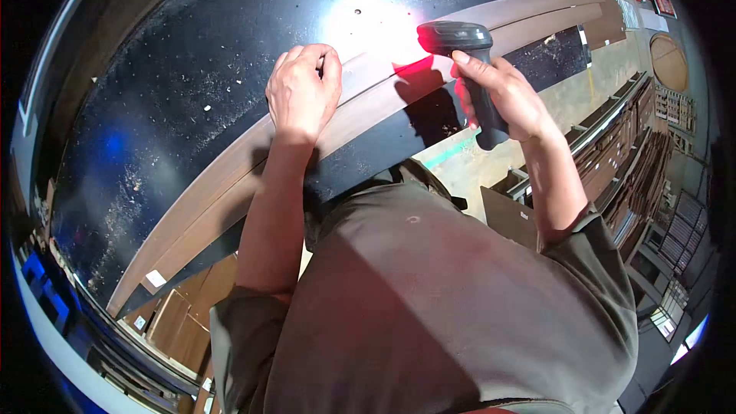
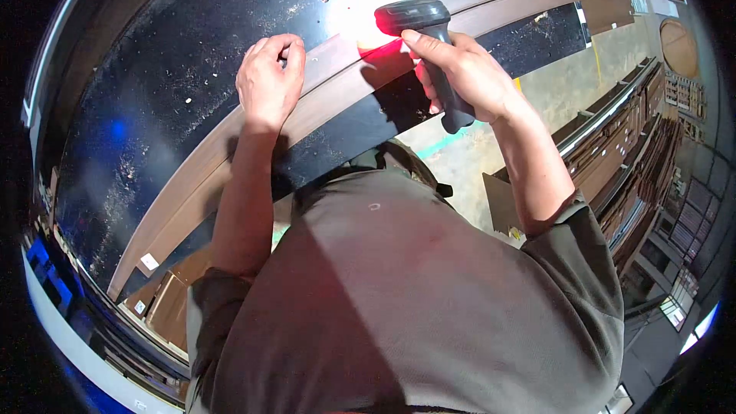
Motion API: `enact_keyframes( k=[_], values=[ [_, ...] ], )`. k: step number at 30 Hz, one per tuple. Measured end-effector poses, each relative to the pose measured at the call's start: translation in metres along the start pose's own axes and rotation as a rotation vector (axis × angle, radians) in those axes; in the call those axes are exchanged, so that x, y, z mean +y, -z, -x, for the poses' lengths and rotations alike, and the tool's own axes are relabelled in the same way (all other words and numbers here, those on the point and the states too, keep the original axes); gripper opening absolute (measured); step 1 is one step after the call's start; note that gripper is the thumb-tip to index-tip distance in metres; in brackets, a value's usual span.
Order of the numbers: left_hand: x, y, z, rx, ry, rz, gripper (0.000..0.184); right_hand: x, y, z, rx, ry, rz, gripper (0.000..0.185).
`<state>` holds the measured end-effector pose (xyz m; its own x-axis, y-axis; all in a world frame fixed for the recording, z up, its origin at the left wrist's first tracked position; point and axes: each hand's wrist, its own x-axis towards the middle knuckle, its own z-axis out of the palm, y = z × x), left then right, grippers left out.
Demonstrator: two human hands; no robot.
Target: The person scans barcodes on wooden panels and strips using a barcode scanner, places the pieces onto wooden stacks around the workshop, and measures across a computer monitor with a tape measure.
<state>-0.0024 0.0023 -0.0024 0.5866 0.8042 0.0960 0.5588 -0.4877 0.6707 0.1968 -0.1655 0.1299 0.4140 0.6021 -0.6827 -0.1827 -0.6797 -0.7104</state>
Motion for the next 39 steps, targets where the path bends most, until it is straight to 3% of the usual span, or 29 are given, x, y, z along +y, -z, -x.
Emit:
enact_keyframes(
  k=[3, 7, 11, 14, 18, 23, 31, 34, 36, 37, 38, 39],
  values=[
    [0.001, 0.000, -0.001, 0.024, -0.027, -0.010, 0.020, 0.015, 0.012, 0.003, -0.091, 0.042, 0.004, 0.053],
    [0.002, 0.002, 0.000, 0.031, -0.050, 0.014, 0.018, 0.059, 0.003, 0.021, -0.176, -0.016, -0.262, 0.036],
    [-0.004, 0.032, 0.012, -0.135, -0.080, 0.164, 0.026, 0.100, -0.020, 0.035, -0.204, -0.098, -0.438, 0.041],
    [-0.035, 0.093, 0.039, -0.323, -0.298, 0.005, 0.042, 0.118, -0.033, 0.037, -0.208, -0.113, -0.552, 0.043],
    [-0.066, 0.171, 0.065, -0.453, -0.213, -0.255, 0.050, 0.122, -0.047, 0.037, -0.206, -0.107, -0.584, 0.043],
    [-0.078, 0.199, 0.067, -0.531, -0.202, -0.367, 0.052, 0.115, -0.059, 0.039, -0.159, -0.020, -0.612, 0.046],
    [-0.108, 0.210, 0.090, -0.288, -0.237, -0.395, 0.063, 0.094, -0.089, 0.036, -0.023, 0.002, -0.812, 0.031],
    [-0.137, 0.225, 0.109, -0.268, -0.177, -0.422, 0.057, 0.082, -0.107, 0.026, 0.008, 0.110, -0.900, 0.029],
    [-0.149, 0.221, 0.104, -0.202, -0.291, -0.318, 0.052, 0.069, -0.108, 0.022, -0.080, 0.135, -0.948, 0.024],
    [-0.127, 0.220, 0.097, -0.227, -0.181, -0.321, 0.049, 0.067, -0.109, 0.017, -0.034, 0.203, -0.906, 0.023],
    [-0.137, 0.218, 0.095, -0.241, -0.171, -0.312, 0.048, 0.064, -0.105, 0.010, -0.068, 0.225, -0.908, 0.025],
    [-0.127, 0.229, 0.094, -0.233, -0.245, -0.316, 0.052, 0.049, -0.108, 0.018, 0.049, 0.243, -0.783, 0.026]
  ],
)
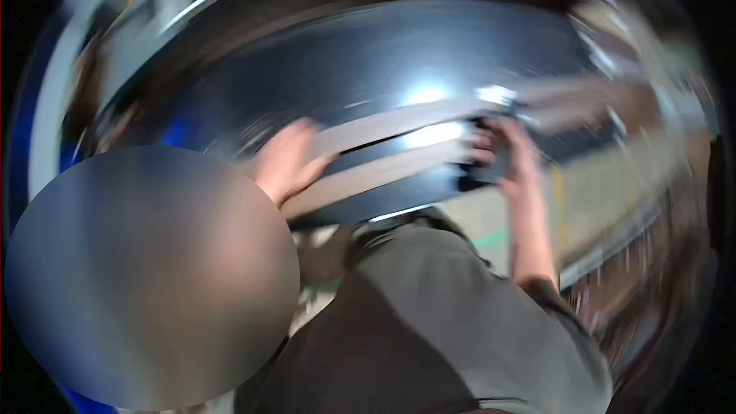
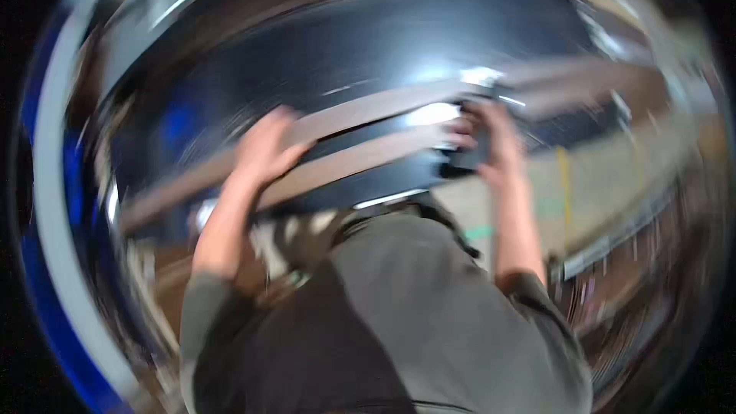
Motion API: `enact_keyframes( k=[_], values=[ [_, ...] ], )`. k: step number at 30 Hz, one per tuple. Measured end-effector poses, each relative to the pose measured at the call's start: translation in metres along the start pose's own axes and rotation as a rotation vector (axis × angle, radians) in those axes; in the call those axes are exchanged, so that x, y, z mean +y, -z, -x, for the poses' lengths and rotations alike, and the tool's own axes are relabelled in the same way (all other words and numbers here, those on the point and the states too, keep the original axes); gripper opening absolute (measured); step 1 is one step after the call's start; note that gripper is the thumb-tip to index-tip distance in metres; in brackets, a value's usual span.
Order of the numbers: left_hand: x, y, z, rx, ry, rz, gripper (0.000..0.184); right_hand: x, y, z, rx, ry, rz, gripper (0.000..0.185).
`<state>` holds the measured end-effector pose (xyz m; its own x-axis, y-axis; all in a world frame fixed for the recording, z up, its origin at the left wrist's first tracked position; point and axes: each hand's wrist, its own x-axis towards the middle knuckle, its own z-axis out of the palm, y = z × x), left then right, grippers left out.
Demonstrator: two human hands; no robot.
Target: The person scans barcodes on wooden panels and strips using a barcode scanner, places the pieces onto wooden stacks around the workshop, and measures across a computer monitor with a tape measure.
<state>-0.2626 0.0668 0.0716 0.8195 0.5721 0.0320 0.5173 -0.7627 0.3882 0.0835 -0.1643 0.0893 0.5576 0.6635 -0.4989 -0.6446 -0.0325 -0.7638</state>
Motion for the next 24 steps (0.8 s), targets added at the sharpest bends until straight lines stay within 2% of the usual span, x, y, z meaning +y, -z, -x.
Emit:
enact_keyframes(
  k=[1, 2, 3, 4, 5, 6, 8, 9, 11, 12, 14, 15, 17, 19, 20, 23, 24],
  values=[
    [-0.006, -0.004, 0.003, 0.017, 0.012, -0.051, 0.052, -0.008, 0.000, -0.004, -0.047, -0.023, -0.003, 0.035],
    [-0.010, 0.003, 0.007, 0.024, -0.070, -0.002, 0.050, -0.011, 0.011, -0.018, -0.097, -0.037, -0.069, 0.044],
    [-0.022, -0.008, 0.012, 0.207, -0.206, -0.063, 0.050, -0.017, 0.009, -0.028, -0.078, 0.015, 0.062, 0.049],
    [-0.006, 0.003, 0.014, 0.205, -0.161, -0.036, 0.050, -0.024, 0.028, -0.049, -0.069, -0.007, 0.020, 0.048],
    [0.007, 0.010, 0.014, 0.229, -0.159, -0.076, 0.051, -0.030, 0.051, -0.065, -0.186, 0.015, -0.089, 0.049],
    [0.019, 0.019, 0.016, 0.257, -0.181, -0.077, 0.051, -0.036, 0.084, -0.101, -0.168, 0.103, -0.112, 0.045],
    [0.047, 0.032, 0.018, 0.315, -0.187, -0.084, 0.050, -0.063, 0.143, -0.161, -0.137, 0.138, -0.133, 0.038],
    [0.061, 0.033, 0.017, 0.340, -0.164, -0.083, 0.049, -0.076, 0.152, -0.175, -0.022, 0.209, -0.169, 0.035],
    [0.087, 0.034, 0.021, 0.441, -0.167, -0.094, 0.047, -0.089, 0.164, -0.185, -0.033, 0.238, -0.124, 0.032],
    [0.101, 0.033, 0.027, 0.463, -0.155, -0.096, 0.045, -0.091, 0.168, -0.186, -0.031, 0.258, -0.122, 0.035],
    [0.129, 0.033, 0.045, 0.496, -0.118, -0.110, 0.042, -0.095, 0.137, -0.125, 0.012, 0.265, -0.143, 0.038],
    [0.142, 0.030, 0.054, 0.512, -0.100, -0.095, 0.042, -0.098, 0.132, -0.108, 0.039, 0.494, -0.062, 0.036],
    [0.165, 0.020, 0.071, 0.611, -0.080, -0.066, 0.046, -0.129, 0.153, -0.107, -0.043, 0.542, -0.040, 0.036],
    [0.184, 0.001, 0.083, 0.701, -0.021, -0.086, 0.051, -0.147, 0.129, -0.068, -0.188, 0.612, -0.099, 0.035],
    [0.195, -0.007, 0.090, 0.674, 0.043, -0.072, 0.061, -0.155, 0.119, -0.066, -0.237, 0.692, -0.062, 0.038],
    [0.213, -0.034, 0.111, 0.641, 0.146, -0.004, 0.069, -0.178, 0.090, -0.057, -0.390, 0.938, 0.057, 0.046],
    [0.219, -0.040, 0.123, 0.696, 0.145, 0.004, 0.069, -0.182, 0.078, -0.053, -0.442, 1.023, 0.095, 0.049]
  ],
)
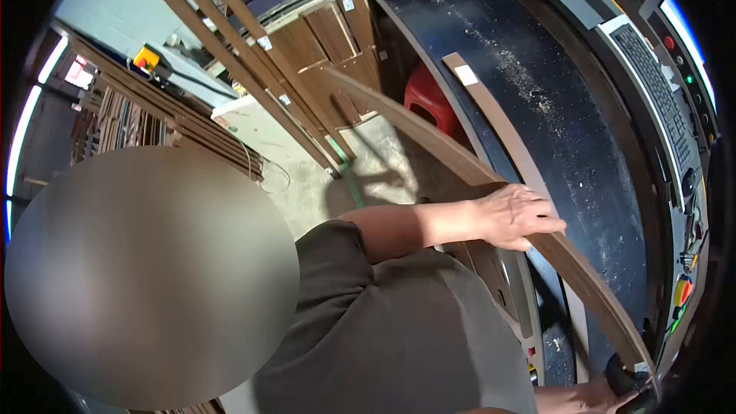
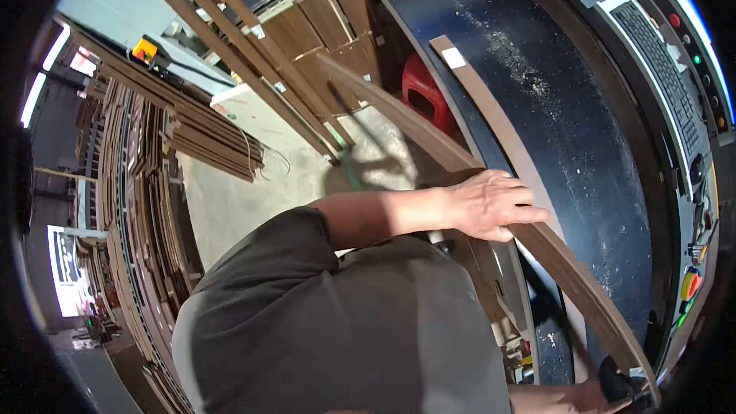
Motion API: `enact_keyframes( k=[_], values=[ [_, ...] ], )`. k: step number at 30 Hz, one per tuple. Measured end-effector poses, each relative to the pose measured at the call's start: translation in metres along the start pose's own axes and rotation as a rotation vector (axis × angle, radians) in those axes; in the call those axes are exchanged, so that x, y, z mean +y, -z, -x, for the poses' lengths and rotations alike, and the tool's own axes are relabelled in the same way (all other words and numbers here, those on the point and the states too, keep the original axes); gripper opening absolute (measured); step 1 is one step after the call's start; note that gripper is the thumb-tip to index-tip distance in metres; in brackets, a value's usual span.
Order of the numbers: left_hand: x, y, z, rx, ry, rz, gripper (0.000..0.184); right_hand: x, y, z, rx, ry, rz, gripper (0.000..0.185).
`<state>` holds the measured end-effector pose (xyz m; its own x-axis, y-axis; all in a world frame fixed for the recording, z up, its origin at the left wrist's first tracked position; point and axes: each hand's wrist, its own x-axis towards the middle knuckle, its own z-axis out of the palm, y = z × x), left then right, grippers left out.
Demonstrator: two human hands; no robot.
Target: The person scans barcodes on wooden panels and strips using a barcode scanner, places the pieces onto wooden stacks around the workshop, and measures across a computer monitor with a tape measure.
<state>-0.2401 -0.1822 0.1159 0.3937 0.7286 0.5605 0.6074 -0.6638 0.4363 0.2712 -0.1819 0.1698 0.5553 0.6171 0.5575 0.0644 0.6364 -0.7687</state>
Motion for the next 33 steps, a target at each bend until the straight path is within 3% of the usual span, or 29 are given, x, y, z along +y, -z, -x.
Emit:
enact_keyframes(
  k=[3, 5, 9, 11, 14, 16, 21, 27, 29, 30, 31, 33],
  values=[
    [-0.005, -0.008, 0.050, -0.031, 0.234, -0.092, 0.066, -0.016, -0.042, -0.006, -0.224, 0.074, -0.091, 0.058],
    [-0.020, -0.010, 0.091, 0.085, 0.330, -0.138, 0.060, -0.010, -0.090, 0.009, -0.418, -0.130, -0.377, 0.064],
    [-0.060, -0.003, 0.175, 0.312, 0.712, -0.105, 0.051, -0.002, -0.232, 0.085, -0.751, -0.273, -0.514, 0.072],
    [-0.086, 0.005, 0.219, 0.381, 0.865, -0.134, 0.052, -0.009, -0.302, 0.131, -1.020, -0.330, -0.639, 0.073],
    [-0.120, 0.038, 0.273, 0.585, 0.981, -0.115, 0.047, -0.014, -0.407, 0.198, -1.244, -0.228, -0.607, 0.072],
    [-0.145, 0.064, 0.306, 0.708, 1.045, -0.130, 0.045, -0.017, -0.465, 0.241, -1.345, -0.187, -0.543, 0.071],
    [-0.212, 0.110, 0.378, 0.737, 1.259, -0.135, 0.050, -0.059, -0.588, 0.354, -1.480, -0.231, -0.377, 0.067],
    [-0.242, 0.173, 0.422, 0.840, 1.500, -0.159, 0.052, -0.124, -0.701, 0.446, -1.664, -0.267, -0.302, 0.064],
    [-0.264, 0.176, 0.445, 0.984, 1.352, -0.244, 0.052, -0.133, -0.737, 0.467, -1.697, 0.012, -0.432, 0.046],
    [-0.264, 0.190, 0.444, 1.033, 1.334, -0.211, 0.051, -0.142, -0.750, 0.481, -1.679, -0.063, -0.465, 0.043],
    [-0.262, 0.209, 0.441, 1.082, 1.317, -0.183, 0.051, -0.149, -0.765, 0.487, -1.793, -0.014, -0.372, 0.049],
    [-0.262, 0.252, 0.431, 1.107, 1.325, -0.195, 0.053, -0.156, -0.798, 0.512, -1.751, 0.130, -0.502, 0.040]
  ],
)
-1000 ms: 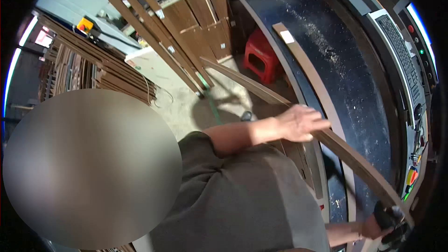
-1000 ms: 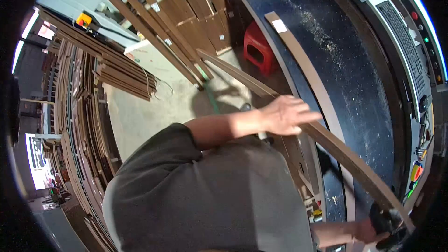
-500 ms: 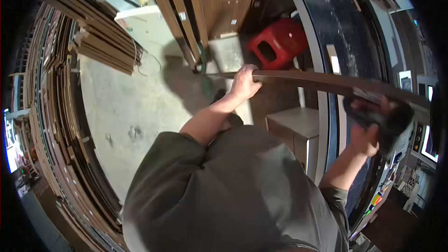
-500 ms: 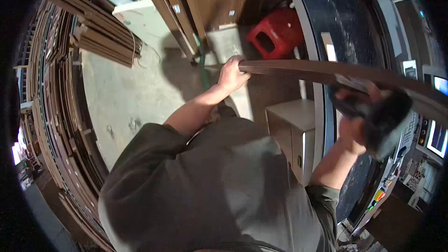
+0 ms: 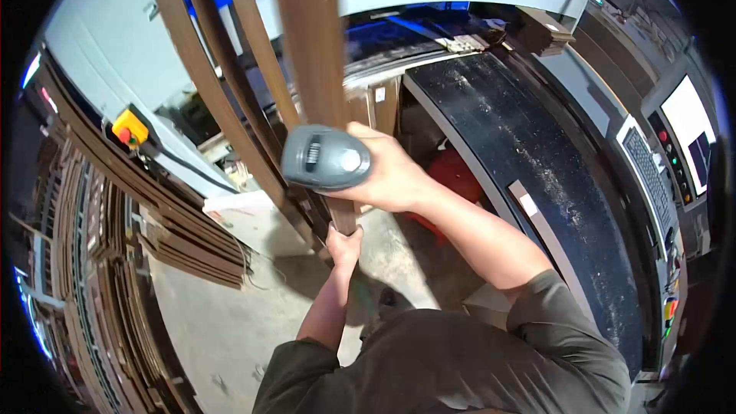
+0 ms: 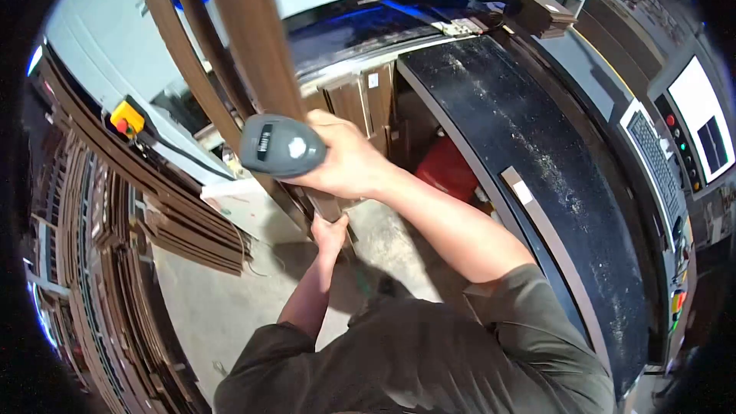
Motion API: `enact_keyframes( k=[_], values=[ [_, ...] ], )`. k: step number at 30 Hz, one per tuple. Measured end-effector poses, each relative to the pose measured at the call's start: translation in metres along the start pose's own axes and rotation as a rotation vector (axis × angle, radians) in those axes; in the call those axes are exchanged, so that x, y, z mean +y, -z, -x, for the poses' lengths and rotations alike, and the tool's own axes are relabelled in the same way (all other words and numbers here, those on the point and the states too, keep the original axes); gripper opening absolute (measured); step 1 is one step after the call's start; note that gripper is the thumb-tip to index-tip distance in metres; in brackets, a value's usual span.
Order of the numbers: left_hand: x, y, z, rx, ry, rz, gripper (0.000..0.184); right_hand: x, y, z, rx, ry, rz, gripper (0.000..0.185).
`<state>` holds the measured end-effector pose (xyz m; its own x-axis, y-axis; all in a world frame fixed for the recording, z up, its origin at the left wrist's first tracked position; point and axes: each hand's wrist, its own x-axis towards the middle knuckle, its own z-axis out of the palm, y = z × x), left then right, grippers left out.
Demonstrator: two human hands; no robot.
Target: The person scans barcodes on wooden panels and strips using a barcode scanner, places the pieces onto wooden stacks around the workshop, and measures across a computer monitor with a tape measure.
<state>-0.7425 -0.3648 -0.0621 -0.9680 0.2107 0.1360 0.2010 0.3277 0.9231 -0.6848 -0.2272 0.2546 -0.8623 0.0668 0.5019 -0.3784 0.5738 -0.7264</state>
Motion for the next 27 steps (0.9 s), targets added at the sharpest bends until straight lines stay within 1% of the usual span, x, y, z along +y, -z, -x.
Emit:
enact_keyframes(
  k=[2, 3, 4, 5, 6, 7, 8, 9, 10, 11, 12, 13, 14, 16, 18, 19, 20, 22, 24, 26, 27],
  values=[
    [0.024, 0.013, -0.031, 0.075, -0.035, 0.074, 0.056, 0.013, -0.020, -0.031, -0.023, -0.051, -0.280, 0.043],
    [0.061, 0.028, -0.044, 0.056, -0.081, 0.232, 0.059, 0.029, -0.028, -0.045, -0.022, -0.010, -0.214, 0.050],
    [0.062, 0.032, -0.069, 0.071, -0.082, 0.232, 0.057, 0.035, -0.034, -0.052, -0.061, -0.150, -0.330, 0.058],
    [0.062, 0.036, -0.095, 0.085, -0.082, 0.233, 0.054, 0.052, -0.043, -0.055, -0.050, -0.171, -0.341, 0.060],
    [0.070, 0.039, -0.115, 0.075, -0.072, 0.364, 0.052, 0.033, -0.035, -0.051, -0.101, -0.276, -0.452, 0.067],
    [0.073, 0.042, -0.129, 0.227, -0.347, 0.140, 0.044, 0.052, -0.044, -0.040, -0.091, -0.265, -0.482, 0.067],
    [0.075, 0.039, -0.137, 0.238, -0.291, 0.226, 0.045, 0.049, -0.036, -0.026, -0.170, -0.389, -0.338, 0.065],
    [0.078, 0.036, -0.144, 0.254, -0.237, 0.315, 0.046, 0.070, -0.046, -0.003, -0.127, -0.343, -0.426, 0.063],
    [0.082, 0.037, -0.148, 0.296, -0.169, 0.108, 0.050, 0.092, -0.052, 0.019, -0.095, -0.253, -0.340, 0.060],
    [0.088, 0.039, -0.155, 0.339, -0.103, -0.098, 0.053, 0.091, -0.049, 0.045, -0.128, -0.478, -0.476, 0.056],
    [0.089, 0.037, -0.160, 0.389, -0.182, -0.017, 0.053, 0.102, -0.048, 0.072, -0.102, -0.496, -0.438, 0.054],
    [0.094, 0.039, -0.165, 0.361, -0.156, -0.004, 0.049, 0.106, -0.044, 0.099, -0.097, -0.587, -0.396, 0.051],
    [0.097, 0.039, -0.169, 0.373, -0.150, 0.020, 0.047, 0.122, -0.042, 0.129, -0.065, -0.627, -0.327, 0.046],
    [0.103, 0.040, -0.178, 0.392, -0.123, 0.045, 0.046, 0.166, -0.041, 0.206, 0.080, -0.714, -0.202, 0.040],
    [0.091, 0.038, -0.197, 0.399, -0.137, 0.068, 0.047, 0.169, -0.028, 0.269, 0.263, -0.777, -0.317, 0.043],
    [0.087, 0.037, -0.204, 0.400, -0.139, 0.077, 0.047, 0.169, -0.019, 0.305, 0.333, -0.900, -0.258, 0.048],
    [0.089, 0.038, -0.207, 0.430, -0.146, 0.015, 0.050, 0.164, -0.009, 0.338, 0.399, -1.028, -0.199, 0.053],
    [0.072, 0.034, -0.224, 0.411, -0.166, 0.032, 0.051, 0.136, 0.007, 0.386, 0.540, -1.234, -0.260, 0.068],
    [0.075, 0.034, -0.223, 0.402, -0.135, 0.043, 0.052, 0.128, 0.008, 0.448, 0.691, -1.296, -0.408, 0.049],
    [0.073, 0.032, -0.225, 0.409, -0.129, 0.026, 0.055, 0.136, -0.002, 0.489, 0.795, -1.219, -0.409, 0.055],
    [0.085, 0.035, -0.220, 0.430, -0.141, 0.007, 0.057, 0.139, -0.011, 0.512, 0.847, -1.196, -0.401, 0.058]
  ],
)
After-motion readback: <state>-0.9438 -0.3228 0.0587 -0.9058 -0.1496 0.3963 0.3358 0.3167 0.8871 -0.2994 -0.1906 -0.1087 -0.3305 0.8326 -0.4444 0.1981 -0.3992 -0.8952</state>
